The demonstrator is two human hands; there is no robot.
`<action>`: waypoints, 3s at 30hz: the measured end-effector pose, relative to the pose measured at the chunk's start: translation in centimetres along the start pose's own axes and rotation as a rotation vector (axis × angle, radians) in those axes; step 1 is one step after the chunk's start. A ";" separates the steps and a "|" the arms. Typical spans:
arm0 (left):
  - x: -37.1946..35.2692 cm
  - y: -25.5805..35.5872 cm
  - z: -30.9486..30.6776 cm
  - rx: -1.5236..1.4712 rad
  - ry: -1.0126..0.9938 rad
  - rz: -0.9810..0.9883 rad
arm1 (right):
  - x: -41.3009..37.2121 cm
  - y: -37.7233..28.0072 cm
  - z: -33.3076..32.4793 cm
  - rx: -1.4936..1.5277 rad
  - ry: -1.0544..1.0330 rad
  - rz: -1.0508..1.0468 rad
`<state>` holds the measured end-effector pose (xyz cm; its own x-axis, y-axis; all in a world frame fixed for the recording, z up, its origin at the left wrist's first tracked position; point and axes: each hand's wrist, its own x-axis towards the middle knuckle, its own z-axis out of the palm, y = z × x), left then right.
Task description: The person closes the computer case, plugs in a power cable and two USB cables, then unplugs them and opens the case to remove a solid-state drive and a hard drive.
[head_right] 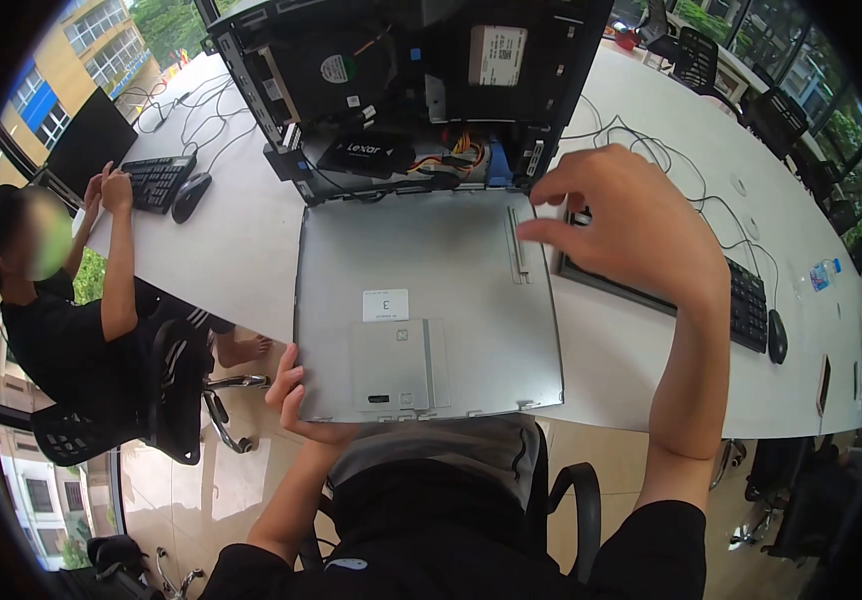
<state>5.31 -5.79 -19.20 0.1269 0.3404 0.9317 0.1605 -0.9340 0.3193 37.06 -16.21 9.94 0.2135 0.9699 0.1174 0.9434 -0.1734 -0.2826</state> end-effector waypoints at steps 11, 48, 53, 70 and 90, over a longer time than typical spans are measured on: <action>0.4 -2.4 -7.7 0.150 -0.110 0.058 | 3.1 5.5 0.3 0.388 0.748 0.196; 28.4 1.6 18.7 -0.015 -0.176 -0.297 | 8.5 7.7 8.3 0.669 1.173 0.134; 28.5 0.6 19.2 0.074 -0.172 -0.282 | 8.8 7.6 8.0 0.799 1.181 0.163; 31.1 2.1 17.3 0.354 -0.412 -0.371 | 8.2 8.6 6.8 0.909 0.998 0.164; 32.9 1.4 16.1 0.286 -0.363 -0.201 | 9.1 11.0 7.2 1.057 0.909 0.062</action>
<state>25.43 5.90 9.12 0.3899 0.5737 0.7203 0.4717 -0.7962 0.3788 47.55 -8.11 1.07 0.7196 0.4452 0.5329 0.3772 0.3938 -0.8382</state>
